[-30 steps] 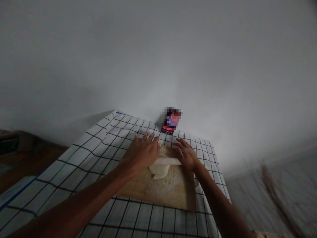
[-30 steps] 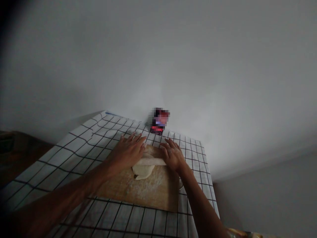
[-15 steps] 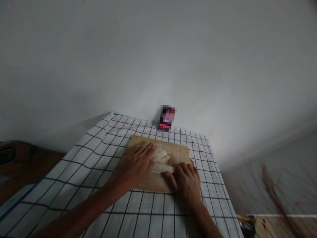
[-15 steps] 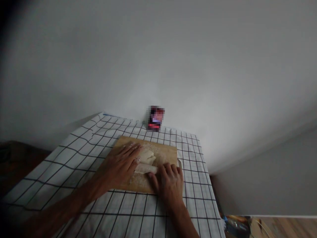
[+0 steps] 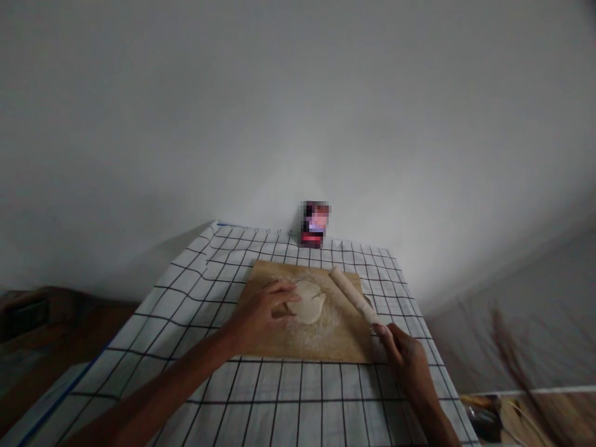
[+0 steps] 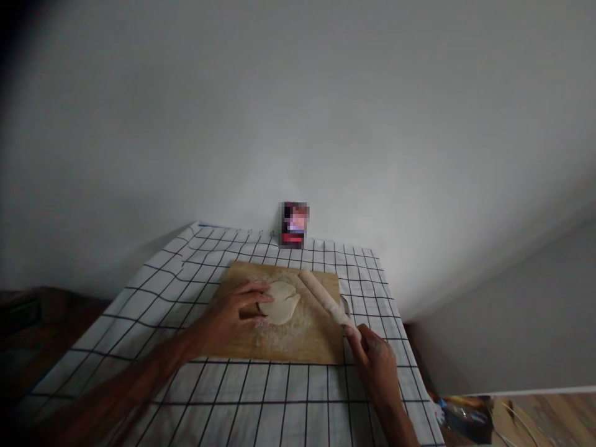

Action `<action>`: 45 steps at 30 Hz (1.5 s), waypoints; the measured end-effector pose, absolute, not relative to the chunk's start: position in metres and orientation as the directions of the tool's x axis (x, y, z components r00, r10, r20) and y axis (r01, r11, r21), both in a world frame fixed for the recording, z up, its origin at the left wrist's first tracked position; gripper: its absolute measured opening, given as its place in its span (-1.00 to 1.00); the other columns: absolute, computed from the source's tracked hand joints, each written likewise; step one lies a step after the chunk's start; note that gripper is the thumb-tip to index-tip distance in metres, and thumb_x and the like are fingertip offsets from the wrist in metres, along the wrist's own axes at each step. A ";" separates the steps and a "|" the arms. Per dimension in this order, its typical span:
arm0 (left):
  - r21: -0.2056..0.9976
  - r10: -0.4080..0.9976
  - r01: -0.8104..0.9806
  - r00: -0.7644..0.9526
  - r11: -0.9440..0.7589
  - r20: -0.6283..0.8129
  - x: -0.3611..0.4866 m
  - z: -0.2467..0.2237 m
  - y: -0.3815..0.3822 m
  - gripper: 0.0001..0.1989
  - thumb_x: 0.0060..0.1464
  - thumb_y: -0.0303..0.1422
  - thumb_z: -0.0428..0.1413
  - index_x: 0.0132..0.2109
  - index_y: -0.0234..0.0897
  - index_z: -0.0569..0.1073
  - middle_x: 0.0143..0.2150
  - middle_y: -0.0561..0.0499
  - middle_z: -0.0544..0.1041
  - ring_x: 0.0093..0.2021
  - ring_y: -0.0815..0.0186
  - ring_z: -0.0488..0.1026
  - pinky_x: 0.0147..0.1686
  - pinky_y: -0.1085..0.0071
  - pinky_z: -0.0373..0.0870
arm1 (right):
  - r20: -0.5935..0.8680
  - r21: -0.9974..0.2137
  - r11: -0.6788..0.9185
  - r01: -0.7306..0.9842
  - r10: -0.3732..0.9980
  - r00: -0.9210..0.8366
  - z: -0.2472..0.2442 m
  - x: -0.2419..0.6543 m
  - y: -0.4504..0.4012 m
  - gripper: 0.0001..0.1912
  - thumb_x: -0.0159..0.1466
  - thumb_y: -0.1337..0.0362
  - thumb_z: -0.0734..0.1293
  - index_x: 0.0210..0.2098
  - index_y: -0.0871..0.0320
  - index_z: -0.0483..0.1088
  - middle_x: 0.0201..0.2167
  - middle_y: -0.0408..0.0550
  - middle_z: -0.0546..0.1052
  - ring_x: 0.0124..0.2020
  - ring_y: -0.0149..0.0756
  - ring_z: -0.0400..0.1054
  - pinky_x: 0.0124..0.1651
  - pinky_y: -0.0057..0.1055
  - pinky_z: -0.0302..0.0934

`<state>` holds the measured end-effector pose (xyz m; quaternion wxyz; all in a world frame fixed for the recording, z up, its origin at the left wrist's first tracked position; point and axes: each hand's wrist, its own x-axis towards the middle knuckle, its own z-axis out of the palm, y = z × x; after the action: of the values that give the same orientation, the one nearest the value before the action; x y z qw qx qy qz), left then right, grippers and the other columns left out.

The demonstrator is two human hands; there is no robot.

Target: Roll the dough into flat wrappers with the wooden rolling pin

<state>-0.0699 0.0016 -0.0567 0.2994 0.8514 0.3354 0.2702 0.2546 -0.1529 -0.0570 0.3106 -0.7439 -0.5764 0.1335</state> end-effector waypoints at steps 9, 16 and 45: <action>0.744 0.643 0.367 0.758 -0.559 0.109 -0.062 -0.031 0.046 -0.73 -0.07 -0.27 0.36 -0.18 -0.23 0.61 -0.16 0.01 0.41 -0.21 0.26 0.42 -0.22 0.35 0.39 | 0.128 -0.669 -0.136 0.730 0.947 0.293 -0.051 0.244 -0.141 -0.44 0.38 -0.21 0.18 -0.53 0.09 0.21 -0.62 -0.25 0.17 -0.55 -0.38 0.09 -0.47 -0.44 -0.11; 0.749 0.664 0.357 0.734 -0.559 0.146 -0.068 -0.025 0.038 -0.81 0.14 -0.33 0.20 -0.11 -0.26 0.57 -0.09 -0.05 0.45 -0.10 0.23 0.41 -0.13 0.34 0.34 | 0.095 -0.682 -0.163 0.713 0.947 0.308 -0.049 0.249 -0.142 -0.42 0.38 -0.23 0.16 -0.49 0.11 0.32 -0.61 -0.25 0.15 -0.54 -0.37 0.08 -0.47 -0.43 -0.12; 0.506 0.495 0.255 0.758 -0.824 0.424 -0.072 -0.048 0.027 -0.87 0.31 -0.33 0.16 -0.10 -0.16 0.62 -0.18 0.00 0.60 -0.12 0.27 0.50 -0.08 0.33 0.42 | 0.041 -0.720 -0.159 0.676 0.962 0.269 -0.055 0.245 -0.135 -0.46 0.40 -0.18 0.18 -0.51 0.10 0.23 -0.60 -0.25 0.14 -0.53 -0.37 0.08 -0.46 -0.42 -0.11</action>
<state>-0.0716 0.0266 -0.0482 0.2138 0.9129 0.2056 0.2804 0.2453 -0.1352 -0.0546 0.3231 -0.7282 -0.5624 0.2215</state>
